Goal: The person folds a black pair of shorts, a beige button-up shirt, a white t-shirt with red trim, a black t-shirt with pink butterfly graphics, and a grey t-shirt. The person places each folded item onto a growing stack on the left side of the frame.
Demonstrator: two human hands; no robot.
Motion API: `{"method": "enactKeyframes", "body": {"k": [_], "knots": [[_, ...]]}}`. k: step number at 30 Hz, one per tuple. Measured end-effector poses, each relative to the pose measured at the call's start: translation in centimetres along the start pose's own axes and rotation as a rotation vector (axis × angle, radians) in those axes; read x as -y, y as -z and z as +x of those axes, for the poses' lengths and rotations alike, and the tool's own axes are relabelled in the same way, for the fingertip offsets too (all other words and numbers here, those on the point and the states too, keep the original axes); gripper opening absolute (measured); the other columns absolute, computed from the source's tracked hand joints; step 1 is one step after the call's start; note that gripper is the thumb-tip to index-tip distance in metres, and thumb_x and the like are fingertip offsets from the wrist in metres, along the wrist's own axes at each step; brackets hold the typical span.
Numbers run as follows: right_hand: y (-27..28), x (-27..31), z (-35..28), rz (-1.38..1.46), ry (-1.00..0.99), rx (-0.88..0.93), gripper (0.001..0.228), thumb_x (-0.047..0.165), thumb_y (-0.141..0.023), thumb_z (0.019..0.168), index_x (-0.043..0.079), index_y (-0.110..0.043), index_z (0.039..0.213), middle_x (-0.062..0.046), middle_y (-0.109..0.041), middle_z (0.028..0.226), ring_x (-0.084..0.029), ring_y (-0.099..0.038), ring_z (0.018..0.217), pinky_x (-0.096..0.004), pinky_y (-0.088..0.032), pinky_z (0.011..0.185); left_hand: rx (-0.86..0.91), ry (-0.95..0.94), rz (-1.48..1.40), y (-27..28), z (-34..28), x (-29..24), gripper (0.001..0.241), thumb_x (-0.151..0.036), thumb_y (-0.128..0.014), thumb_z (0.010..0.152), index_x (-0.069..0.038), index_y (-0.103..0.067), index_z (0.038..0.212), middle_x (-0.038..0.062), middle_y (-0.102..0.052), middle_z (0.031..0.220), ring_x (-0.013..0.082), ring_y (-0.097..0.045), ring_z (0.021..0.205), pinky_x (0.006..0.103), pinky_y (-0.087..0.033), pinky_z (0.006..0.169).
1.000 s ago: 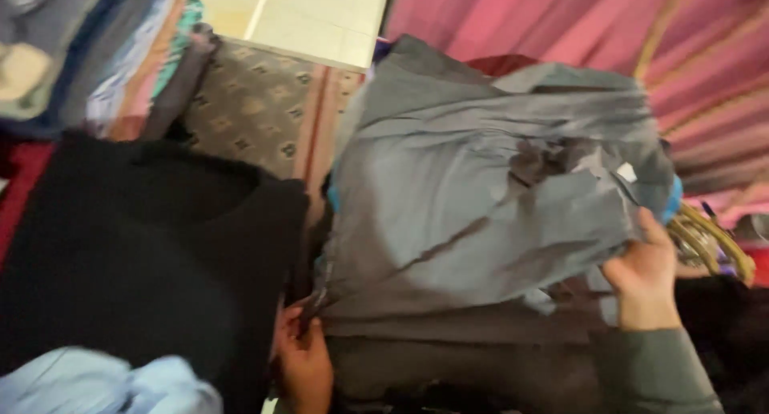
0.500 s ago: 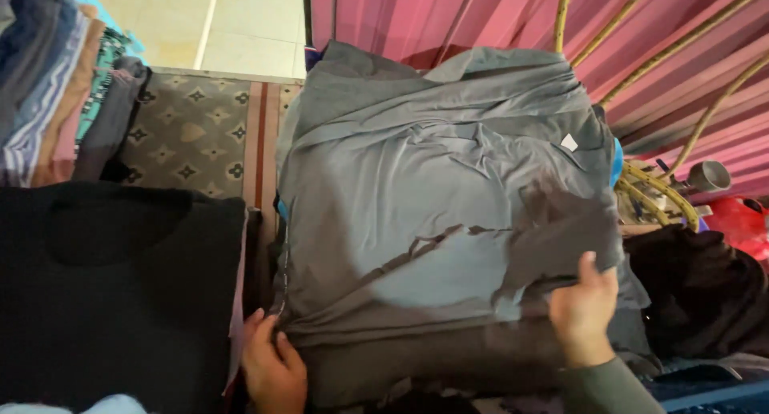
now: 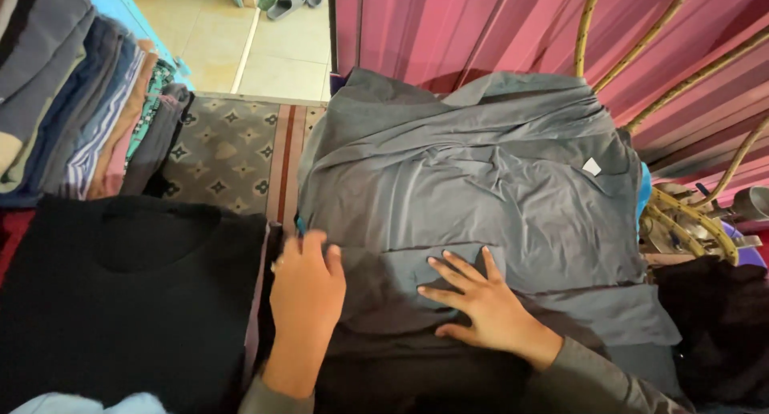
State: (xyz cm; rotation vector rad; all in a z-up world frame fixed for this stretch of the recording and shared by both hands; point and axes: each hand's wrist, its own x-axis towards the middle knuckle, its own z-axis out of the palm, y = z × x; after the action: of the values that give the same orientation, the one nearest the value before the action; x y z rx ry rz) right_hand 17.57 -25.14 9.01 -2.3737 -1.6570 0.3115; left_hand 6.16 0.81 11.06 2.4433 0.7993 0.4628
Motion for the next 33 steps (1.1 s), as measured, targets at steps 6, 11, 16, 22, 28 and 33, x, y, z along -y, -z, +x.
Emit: {"method": "enactKeyframes", "body": {"k": [6, 11, 16, 22, 28, 33], "knots": [[-1.7, -3.3, -2.2, 0.070, 0.043, -0.210, 0.055, 0.029, -0.086, 0.071, 0.026, -0.072, 0.125, -0.009, -0.051, 0.151, -0.031, -0.044, 0.140, -0.059, -0.023, 0.117, 0.322, 0.062, 0.084, 0.0, -3.6, -1.2, 0.064, -0.037, -0.082, 0.074, -0.018, -0.062, 0.132, 0.016, -0.060, 0.113, 0.0426, -0.062, 0.099, 0.0503, -0.053, 0.074], [-1.3, -5.8, -3.4, 0.179, 0.052, -0.410, 0.037, 0.024, -0.084, 0.076, 0.021, -0.077, 0.113, -0.008, -0.062, 0.140, -0.029, -0.055, 0.133, -0.052, -0.033, 0.117, 0.190, -0.060, 0.103, -3.5, -4.9, 1.3, 0.030, -0.018, -0.072, 0.084, -0.014, -0.066, 0.114, 0.011, -0.064, 0.107, 0.0370, -0.066, 0.096, 0.0460, -0.055, 0.080], [1.0, -15.3, -4.7, 0.170, -0.195, -0.669, 0.013, 0.010, -0.073, 0.089, 0.016, -0.073, 0.101, -0.003, -0.074, 0.124, -0.024, -0.067, 0.121, -0.036, -0.052, 0.106, 0.325, -0.425, -0.210, -1.7, -0.8, -0.8, 0.029, -0.011, -0.073, 0.079, -0.009, -0.070, 0.107, 0.012, -0.068, 0.108, 0.0387, -0.066, 0.096, 0.0468, -0.052, 0.082], [3.6, -28.9, -4.6, -0.145, -0.340, -0.649, 0.029, 0.005, -0.067, 0.092, 0.014, -0.073, 0.119, -0.012, -0.070, 0.128, -0.034, -0.063, 0.121, -0.044, -0.050, 0.105, -0.104, -0.340, -0.157, -7.0, 11.5, 2.8, 0.042, -0.019, -0.076, 0.086, -0.004, -0.068, 0.125, 0.019, -0.066, 0.122, 0.0419, -0.061, 0.115, 0.0505, -0.048, 0.096], [5.0, -32.1, -5.0, -0.211, -0.492, -0.378, 0.050, 0.013, -0.076, 0.075, 0.015, -0.073, 0.126, -0.013, -0.070, 0.110, -0.036, -0.064, 0.109, -0.048, -0.050, 0.091, 0.038, -0.166, -0.156, -10.6, 17.4, 8.9, 0.069, -0.032, -0.089, 0.071, 0.001, -0.064, 0.126, 0.024, -0.065, 0.119, 0.0444, -0.061, 0.112, 0.0509, -0.049, 0.094], [2.8, -36.6, -6.8, -0.218, -0.579, -0.332, 0.028, 0.022, -0.083, 0.075, 0.012, -0.075, 0.099, -0.010, -0.071, 0.099, -0.033, -0.066, 0.102, -0.045, -0.054, 0.087, 0.221, -0.137, -0.047, -8.3, 18.8, 9.5, 0.049, -0.027, -0.087, 0.075, -0.006, -0.070, 0.116, 0.018, -0.071, 0.111, 0.0384, -0.068, 0.106, 0.0450, -0.053, 0.090]]}}
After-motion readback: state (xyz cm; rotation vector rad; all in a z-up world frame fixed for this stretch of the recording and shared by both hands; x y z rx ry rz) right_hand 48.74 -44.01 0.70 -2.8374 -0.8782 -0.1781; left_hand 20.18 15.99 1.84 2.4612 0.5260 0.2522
